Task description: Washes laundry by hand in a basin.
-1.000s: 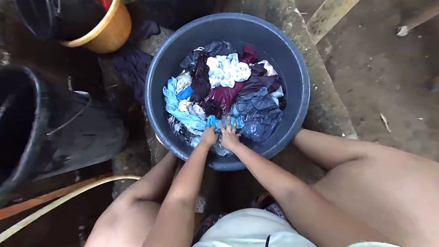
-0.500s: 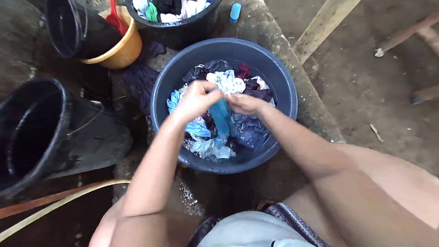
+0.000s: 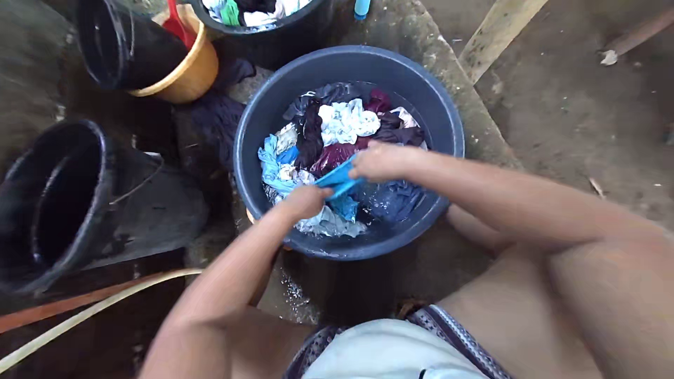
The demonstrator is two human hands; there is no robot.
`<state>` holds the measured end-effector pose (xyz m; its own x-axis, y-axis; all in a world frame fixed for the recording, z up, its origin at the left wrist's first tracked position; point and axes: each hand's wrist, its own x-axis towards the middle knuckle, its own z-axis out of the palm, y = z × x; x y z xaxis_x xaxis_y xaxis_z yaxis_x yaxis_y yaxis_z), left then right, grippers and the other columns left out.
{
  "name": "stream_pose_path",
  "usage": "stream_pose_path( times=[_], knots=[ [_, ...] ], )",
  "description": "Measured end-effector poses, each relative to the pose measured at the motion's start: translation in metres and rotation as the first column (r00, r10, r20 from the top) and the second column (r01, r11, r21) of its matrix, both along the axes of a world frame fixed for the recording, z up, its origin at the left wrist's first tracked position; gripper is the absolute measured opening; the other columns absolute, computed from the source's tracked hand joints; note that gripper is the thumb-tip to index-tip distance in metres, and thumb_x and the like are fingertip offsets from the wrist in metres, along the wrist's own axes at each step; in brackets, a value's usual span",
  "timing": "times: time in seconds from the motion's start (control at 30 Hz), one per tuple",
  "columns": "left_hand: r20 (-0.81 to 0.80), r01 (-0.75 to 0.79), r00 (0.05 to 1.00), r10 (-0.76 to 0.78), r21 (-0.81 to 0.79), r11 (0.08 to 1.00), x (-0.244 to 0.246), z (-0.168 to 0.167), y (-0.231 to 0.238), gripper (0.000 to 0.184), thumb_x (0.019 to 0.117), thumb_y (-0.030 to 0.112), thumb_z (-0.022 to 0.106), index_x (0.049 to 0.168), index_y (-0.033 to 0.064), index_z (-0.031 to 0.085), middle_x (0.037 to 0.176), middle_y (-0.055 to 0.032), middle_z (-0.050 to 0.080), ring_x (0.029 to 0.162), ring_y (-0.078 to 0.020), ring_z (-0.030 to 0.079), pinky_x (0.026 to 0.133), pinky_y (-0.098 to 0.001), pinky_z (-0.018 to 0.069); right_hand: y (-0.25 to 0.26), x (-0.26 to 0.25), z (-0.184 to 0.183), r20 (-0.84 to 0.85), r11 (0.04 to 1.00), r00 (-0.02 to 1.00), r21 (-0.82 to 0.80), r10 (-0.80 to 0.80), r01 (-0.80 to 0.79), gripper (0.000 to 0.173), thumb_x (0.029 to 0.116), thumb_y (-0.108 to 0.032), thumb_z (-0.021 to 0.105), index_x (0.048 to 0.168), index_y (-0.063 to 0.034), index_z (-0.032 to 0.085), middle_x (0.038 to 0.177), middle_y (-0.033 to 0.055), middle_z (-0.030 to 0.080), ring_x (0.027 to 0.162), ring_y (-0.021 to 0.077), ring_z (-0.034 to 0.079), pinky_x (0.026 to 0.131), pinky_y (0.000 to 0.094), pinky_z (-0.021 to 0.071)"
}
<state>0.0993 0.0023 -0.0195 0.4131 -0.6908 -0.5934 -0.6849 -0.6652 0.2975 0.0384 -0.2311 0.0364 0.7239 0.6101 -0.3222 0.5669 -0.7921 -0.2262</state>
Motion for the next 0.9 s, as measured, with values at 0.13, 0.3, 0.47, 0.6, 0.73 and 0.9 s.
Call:
stream_pose_path(
  times=[0.13, 0.3, 0.47, 0.6, 0.73, 0.9],
  knots=[
    [-0.189, -0.097, 0.974, 0.126, 0.156, 0.983, -0.020, -0.107, -0.037, 0.041, 0.0987, 0.022, 0.065, 0.139, 0.0133, 0.064, 0.157, -0.0248, 0.040, 0.141, -0.0494, 0.041, 0.104, -0.0768, 0.0365, 0.039, 0.015, -0.180, -0.367, 0.977, 0.910, -0.158, -0.195, 0.145, 0.037, 0.0906, -0.009, 0.072, 0.127, -0.0047, 0.070, 0.137, 0.0271, 0.059, 0.130, 0.0486, 0.052, 0.105, 0.0722, 0.0381],
    [-0.194, -0.182, 0.951, 0.240, 0.275, 0.944, -0.053, -0.146, -0.042, 0.051, 0.0967, 0.027, 0.067, 0.142, 0.0064, 0.059, 0.158, -0.0212, 0.041, 0.147, -0.0469, 0.033, 0.108, -0.0803, 0.0276, 0.073, -0.009, -0.240, -0.576, 0.917, 0.715, -0.194, -0.395, 0.349, 0.043, 0.0998, -0.011, 0.061, 0.139, 0.0060, 0.057, 0.147, 0.0324, 0.050, 0.140, 0.0514, 0.043, 0.113, 0.0717, 0.0322],
    [-0.504, -0.460, 0.767, 0.398, 0.002, 0.888, -0.017, -0.107, -0.021, 0.043, 0.1014, 0.026, 0.065, 0.129, -0.0063, 0.063, 0.126, -0.0274, 0.065, 0.120, -0.0371, 0.062, 0.107, -0.0554, 0.0441, 0.058, 0.021, -0.168, -0.578, 0.950, 0.783, 0.042, -0.229, 0.309, 0.037, 0.0977, -0.009, 0.068, 0.130, 0.0092, 0.063, 0.130, 0.0336, 0.061, 0.127, 0.0505, 0.055, 0.107, 0.0683, 0.0381],
    [-0.509, -0.545, 0.761, 0.402, -0.165, 0.822, -0.010, -0.017, -0.021, 0.045, 0.1087, 0.031, 0.052, 0.134, -0.0062, 0.058, 0.125, -0.0287, 0.064, 0.118, -0.0377, 0.063, 0.105, -0.0560, 0.0464, 0.034, 0.046, -0.070, -0.328, 0.756, 0.914, 0.529, -0.238, 0.386, 0.019, 0.0881, 0.001, 0.071, 0.105, 0.0097, 0.070, 0.123, 0.0270, 0.062, 0.121, 0.0380, 0.058, 0.107, 0.0516, 0.0440],
    [-0.493, -0.619, 0.771, 0.403, -0.432, 0.656, -0.004, 0.077, -0.030, 0.046, 0.1121, 0.034, 0.038, 0.124, -0.0044, 0.061, 0.106, -0.0171, 0.067, 0.098, -0.0227, 0.066, 0.091, -0.0467, 0.0541, 0.028, 0.028, -0.071, -0.443, -0.006, 0.896, 0.897, -0.029, 0.443, 0.104, 0.0866, -0.070, 0.064, 0.154, 0.0009, 0.029, 0.148, 0.0116, 0.053, 0.132, 0.0191, 0.055, 0.108, 0.0396, 0.0485],
    [-0.772, -0.800, 0.600, 0.211, -0.570, 0.190, -0.018, 0.178, -0.007, 0.038, 0.1125, 0.033, 0.029, 0.106, 0.0143, 0.062, 0.085, 0.0047, 0.070, 0.077, -0.0050, 0.069, 0.070, -0.0263, 0.0610, 0.043, -0.007, -0.113, -0.477, 0.116, 0.817, 0.837, -0.324, 0.535, 0.080, 0.0758, -0.021, 0.087, 0.143, 0.0027, 0.051, 0.128, 0.0098, 0.068, 0.119, 0.0123, 0.064, 0.109, 0.0360, 0.0502]
  ],
)
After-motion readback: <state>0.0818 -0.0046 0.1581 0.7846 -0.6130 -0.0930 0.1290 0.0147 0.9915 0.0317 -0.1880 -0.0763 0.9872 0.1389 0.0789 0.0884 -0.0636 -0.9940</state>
